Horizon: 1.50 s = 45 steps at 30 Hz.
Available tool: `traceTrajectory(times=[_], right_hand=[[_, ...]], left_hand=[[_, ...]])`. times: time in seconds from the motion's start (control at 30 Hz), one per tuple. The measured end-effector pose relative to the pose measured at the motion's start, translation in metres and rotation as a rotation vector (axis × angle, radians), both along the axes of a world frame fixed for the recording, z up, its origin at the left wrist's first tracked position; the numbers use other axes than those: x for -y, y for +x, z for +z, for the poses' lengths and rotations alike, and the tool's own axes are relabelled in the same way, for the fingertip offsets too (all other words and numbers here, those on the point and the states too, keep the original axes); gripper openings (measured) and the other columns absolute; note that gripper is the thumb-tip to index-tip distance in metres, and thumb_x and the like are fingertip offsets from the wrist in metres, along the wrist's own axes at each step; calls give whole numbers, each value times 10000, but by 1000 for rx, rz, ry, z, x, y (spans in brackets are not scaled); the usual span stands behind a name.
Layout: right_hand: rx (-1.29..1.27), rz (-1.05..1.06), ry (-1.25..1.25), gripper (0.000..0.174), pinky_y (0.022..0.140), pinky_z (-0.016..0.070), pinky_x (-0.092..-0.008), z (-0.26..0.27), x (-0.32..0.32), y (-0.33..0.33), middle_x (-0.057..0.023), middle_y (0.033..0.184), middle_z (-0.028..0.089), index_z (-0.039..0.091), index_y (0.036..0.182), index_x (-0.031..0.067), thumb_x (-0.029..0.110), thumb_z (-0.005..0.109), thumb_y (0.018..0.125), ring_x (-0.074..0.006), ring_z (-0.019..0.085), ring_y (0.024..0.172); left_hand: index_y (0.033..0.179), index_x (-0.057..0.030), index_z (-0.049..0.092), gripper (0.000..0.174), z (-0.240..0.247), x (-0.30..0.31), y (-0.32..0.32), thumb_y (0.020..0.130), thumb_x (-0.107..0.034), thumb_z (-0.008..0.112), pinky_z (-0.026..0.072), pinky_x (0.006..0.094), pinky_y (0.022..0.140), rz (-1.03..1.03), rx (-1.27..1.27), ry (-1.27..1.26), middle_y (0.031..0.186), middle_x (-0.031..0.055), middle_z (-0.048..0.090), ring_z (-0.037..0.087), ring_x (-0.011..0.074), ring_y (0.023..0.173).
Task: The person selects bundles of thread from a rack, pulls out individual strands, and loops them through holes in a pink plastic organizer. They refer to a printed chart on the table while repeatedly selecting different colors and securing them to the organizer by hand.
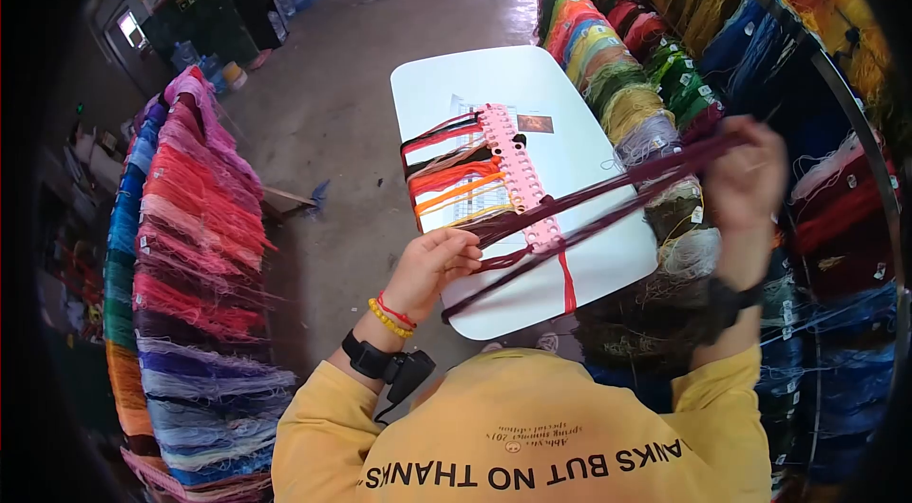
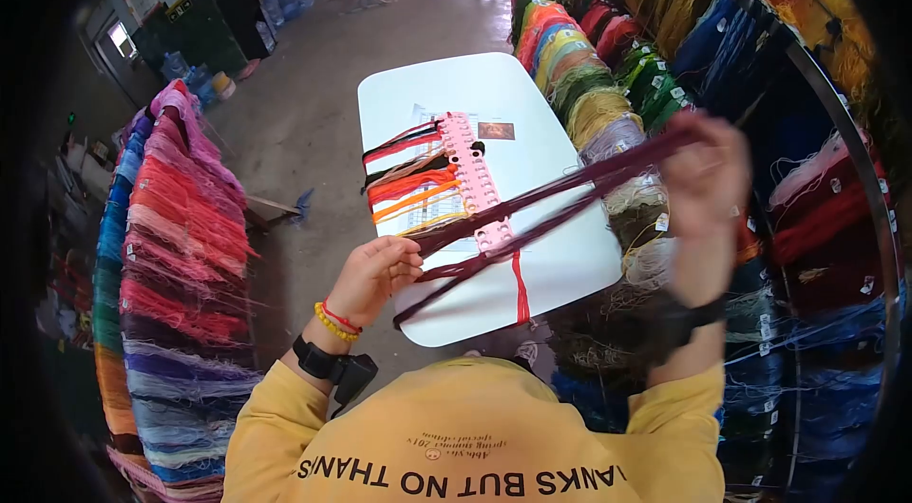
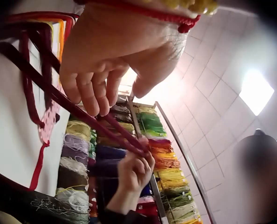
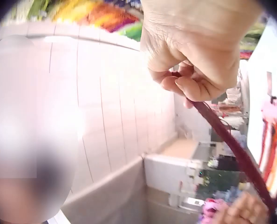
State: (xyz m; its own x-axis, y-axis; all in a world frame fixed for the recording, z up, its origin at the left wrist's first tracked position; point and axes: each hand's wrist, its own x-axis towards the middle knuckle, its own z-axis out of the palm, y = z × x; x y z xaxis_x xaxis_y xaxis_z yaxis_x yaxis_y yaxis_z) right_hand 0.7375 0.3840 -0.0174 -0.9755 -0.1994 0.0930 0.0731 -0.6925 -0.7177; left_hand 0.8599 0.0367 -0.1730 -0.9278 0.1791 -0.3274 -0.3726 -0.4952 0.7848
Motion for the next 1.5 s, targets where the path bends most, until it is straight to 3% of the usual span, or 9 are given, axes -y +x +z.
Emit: traceTrajectory(times=[0.13,0.2,0.33,0.47,0.57,0.67,0.83,0.93,1.5], right_hand=[[-609,-816,164,209,637,491,-251,90,-194,-18,-123,821,583,535,956,-91,87,505,850,-177,564,724],[-676,-1250,249,193,681,505,-250,105,-154,2,-132,882,606,573,905,-65,107,490,875,-177,590,768],[-476,-820,934,136,611,465,-238,26,-3,28,-59,778,612,600,850,23,113,501,878,-121,574,682],[-105,-10,1047,152,527,451,-223,-127,69,25,-16,689,580,598,907,26,156,547,848,-104,549,562],[-217,169,1284,216,581,462,-308,-186,95,32,-121,685,597,591,908,-2,191,557,817,-171,575,605],[-347,207,1457,207,625,459,-366,-182,102,35,-187,756,595,584,895,4,188,542,810,-316,592,684],[-559,98,1416,189,651,460,-401,-187,102,33,-189,791,587,572,896,12,179,530,817,-356,579,741],[-632,59,1466,184,649,460,-429,-188,104,36,-190,775,583,541,890,20,192,526,823,-376,577,737],[-815,193,1968,249,560,480,-431,-167,118,46,-146,728,603,470,875,57,286,548,819,-328,617,647]], left_hand=[[1016,-8,572,212,-11,-9,-13,882,-165,523,470,222,658,-45,8,-8,841,52,608,578,108,722],[1053,-3,555,238,-19,-20,-24,883,-166,523,454,205,617,-108,60,-23,848,54,605,563,97,676],[1017,-10,546,220,-24,-44,-41,875,-177,528,443,194,559,-172,196,11,811,62,609,564,86,621],[915,-29,545,192,-37,-60,-52,868,-214,530,431,201,493,-213,263,-15,778,63,606,563,87,558],[882,-38,552,152,-38,-67,-55,865,-188,536,418,200,473,-191,292,-32,731,58,604,547,88,530],[865,-40,560,131,-42,-71,-59,845,-169,547,399,199,457,-173,260,-84,679,36,582,528,83,517],[851,-9,519,133,-78,-93,-69,787,-110,578,422,242,445,34,-162,-530,707,29,542,516,111,507],[945,4,474,220,-61,-98,-61,781,-111,564,457,262,492,-16,-82,-574,773,65,580,566,148,548],[988,51,600,196,-71,-94,-61,857,-20,472,439,214,514,-33,36,-220,773,71,620,571,117,602]])
